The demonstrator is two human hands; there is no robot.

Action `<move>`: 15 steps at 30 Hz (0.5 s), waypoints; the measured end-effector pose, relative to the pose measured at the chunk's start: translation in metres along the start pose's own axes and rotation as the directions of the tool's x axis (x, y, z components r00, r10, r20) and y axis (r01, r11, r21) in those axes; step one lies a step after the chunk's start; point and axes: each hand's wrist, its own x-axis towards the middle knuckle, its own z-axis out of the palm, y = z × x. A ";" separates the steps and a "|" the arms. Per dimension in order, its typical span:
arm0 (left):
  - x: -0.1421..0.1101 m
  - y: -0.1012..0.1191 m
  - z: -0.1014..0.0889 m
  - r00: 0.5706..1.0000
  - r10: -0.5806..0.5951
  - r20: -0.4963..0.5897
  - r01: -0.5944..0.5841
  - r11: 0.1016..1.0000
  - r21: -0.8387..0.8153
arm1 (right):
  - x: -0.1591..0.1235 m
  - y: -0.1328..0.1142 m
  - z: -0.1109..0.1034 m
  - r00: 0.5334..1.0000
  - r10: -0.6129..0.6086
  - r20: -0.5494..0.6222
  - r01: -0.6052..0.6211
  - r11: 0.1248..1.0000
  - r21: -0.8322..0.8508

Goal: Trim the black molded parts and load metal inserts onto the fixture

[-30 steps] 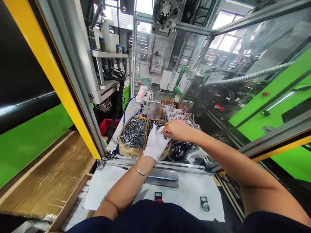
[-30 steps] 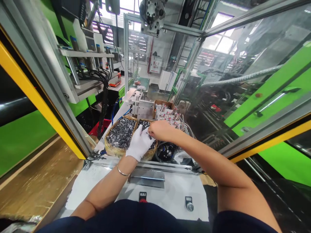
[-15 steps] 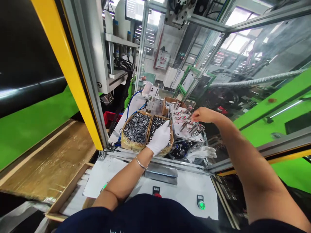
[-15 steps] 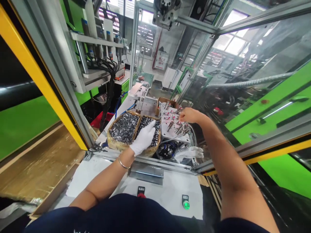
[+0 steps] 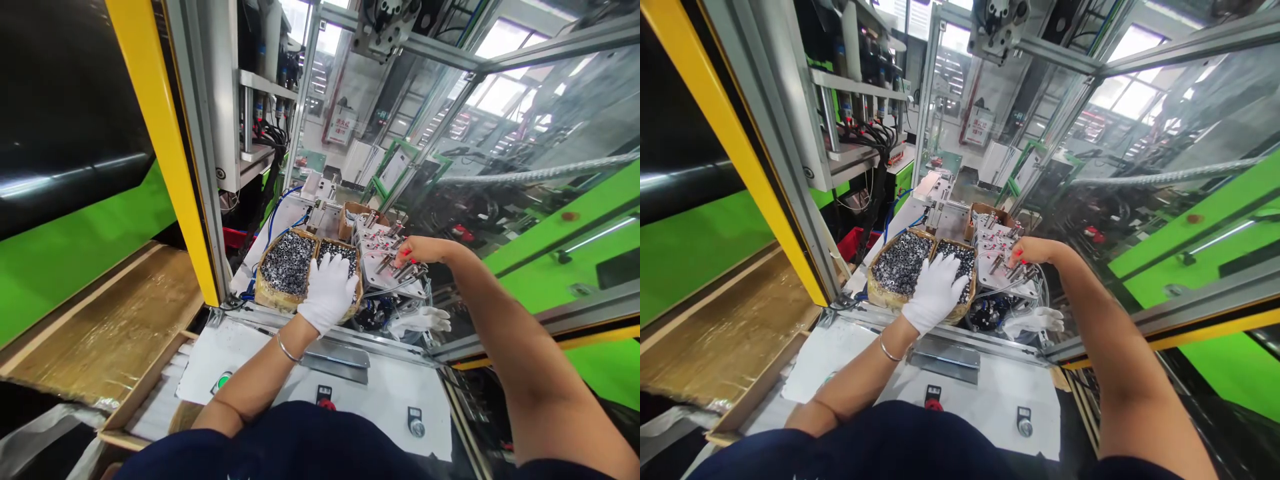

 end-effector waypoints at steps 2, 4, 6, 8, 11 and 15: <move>-0.007 0.000 -0.008 0.997 -0.017 -0.080 -0.002 0.972 -0.233 | -0.002 0.000 0.000 1.000 -0.028 -0.009 0.028 0.999 -0.020; -0.017 0.000 -0.018 0.992 -0.019 -0.122 -0.025 0.935 -0.354 | -0.003 -0.001 -0.001 0.999 -0.043 -0.002 0.043 0.999 -0.028; -0.027 -0.001 -0.029 0.991 -0.019 -0.135 -0.029 0.939 -0.343 | -0.005 -0.003 -0.001 0.999 -0.032 0.017 0.033 0.999 -0.023; -0.037 -0.002 -0.040 0.988 -0.021 -0.154 -0.024 0.958 -0.286 | -0.005 -0.005 -0.001 1.000 0.008 0.017 -0.008 1.000 -0.017; -0.052 -0.002 -0.053 0.976 -0.010 -0.219 -0.054 0.958 -0.280 | -0.005 -0.007 0.000 0.998 0.057 -0.004 -0.057 0.998 -0.018; -0.069 0.000 -0.065 0.955 0.001 -0.295 -0.100 0.943 -0.318 | -0.002 -0.012 0.003 0.997 0.082 -0.015 -0.082 0.996 -0.019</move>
